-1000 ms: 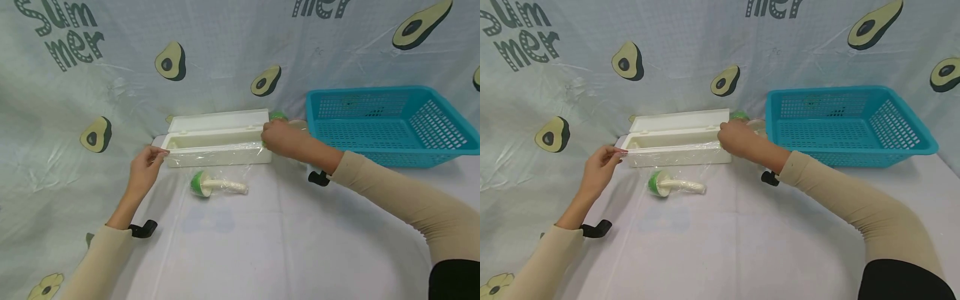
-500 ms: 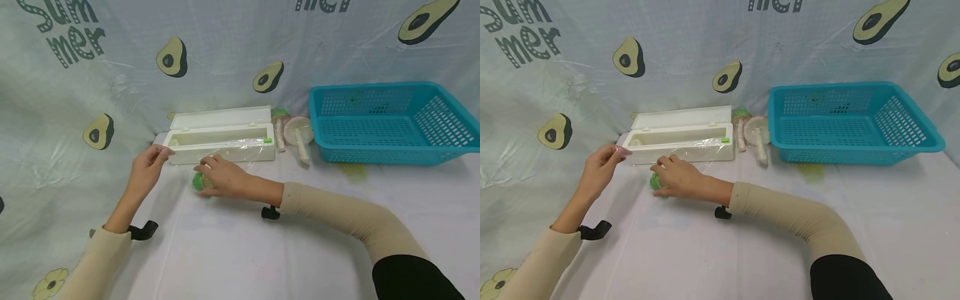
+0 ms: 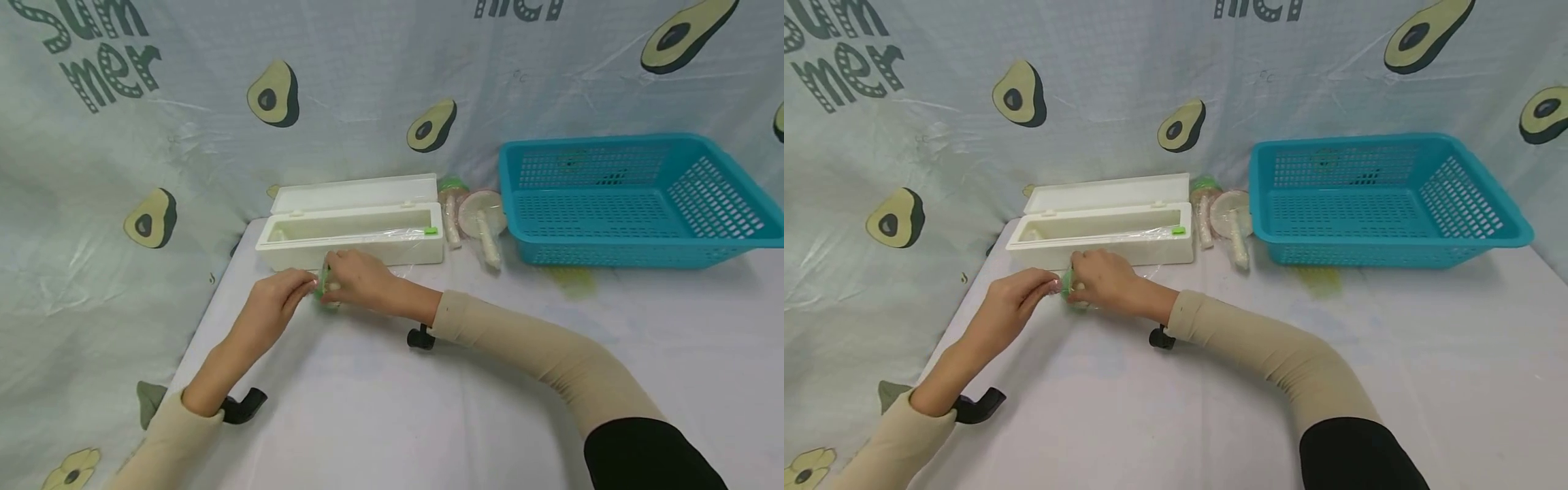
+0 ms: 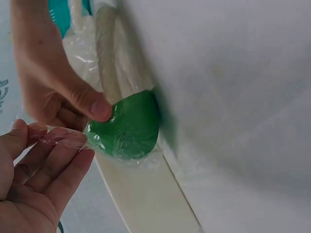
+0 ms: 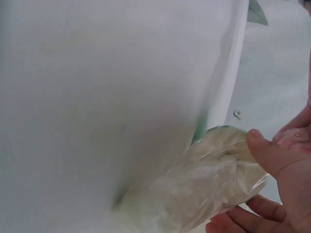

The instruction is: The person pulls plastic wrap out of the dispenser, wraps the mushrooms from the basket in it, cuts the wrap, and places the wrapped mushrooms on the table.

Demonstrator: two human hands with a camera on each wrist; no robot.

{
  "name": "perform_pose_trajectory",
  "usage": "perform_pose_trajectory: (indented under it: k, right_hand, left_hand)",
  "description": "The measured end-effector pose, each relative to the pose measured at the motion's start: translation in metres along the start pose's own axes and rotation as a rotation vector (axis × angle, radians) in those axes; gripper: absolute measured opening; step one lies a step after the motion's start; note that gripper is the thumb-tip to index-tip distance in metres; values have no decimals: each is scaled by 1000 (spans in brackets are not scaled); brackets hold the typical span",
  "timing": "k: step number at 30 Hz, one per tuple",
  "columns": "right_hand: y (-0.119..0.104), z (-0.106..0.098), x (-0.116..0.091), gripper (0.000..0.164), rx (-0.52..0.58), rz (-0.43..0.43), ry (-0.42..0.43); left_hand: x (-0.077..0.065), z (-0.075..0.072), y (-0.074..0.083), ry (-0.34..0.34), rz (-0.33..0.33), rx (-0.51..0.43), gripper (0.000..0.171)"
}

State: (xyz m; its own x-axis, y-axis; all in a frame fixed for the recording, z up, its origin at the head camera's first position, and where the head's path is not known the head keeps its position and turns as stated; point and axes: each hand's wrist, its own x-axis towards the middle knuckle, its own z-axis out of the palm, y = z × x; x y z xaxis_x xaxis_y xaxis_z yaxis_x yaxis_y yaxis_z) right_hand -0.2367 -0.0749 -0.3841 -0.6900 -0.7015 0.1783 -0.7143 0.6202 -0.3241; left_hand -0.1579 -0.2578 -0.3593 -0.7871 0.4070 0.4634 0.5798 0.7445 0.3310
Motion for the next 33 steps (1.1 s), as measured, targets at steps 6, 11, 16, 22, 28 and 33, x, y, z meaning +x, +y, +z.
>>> perform_pose_trajectory:
  k: [6, 11, 16, 22, 28, 33]
  right_hand:
    - [6, 2, -2, 55, 108, 48, 10]
    - [16, 5, -4, 66, 232, 76, 32]
    - [24, 2, 0, 53, 204, 7, 25]
    - [28, -18, 0, 44, 141, -46, -99]
    - [25, -30, -2, 33, -14, -61, -107]
    - [20, -31, -7, 30, -55, -50, -94]
  left_hand:
    - [-5, 12, 3, -13, 49, 37, 12]
    - [-7, 18, 1, -66, 78, 31, 12]
    - [-6, 29, -3, -53, 204, 57, 15]
    - [-2, 30, -4, -155, 174, 162, 12]
    - [1, 25, 1, -267, 127, 320, 9]
    - [1, 26, 3, -275, 202, 425, 19]
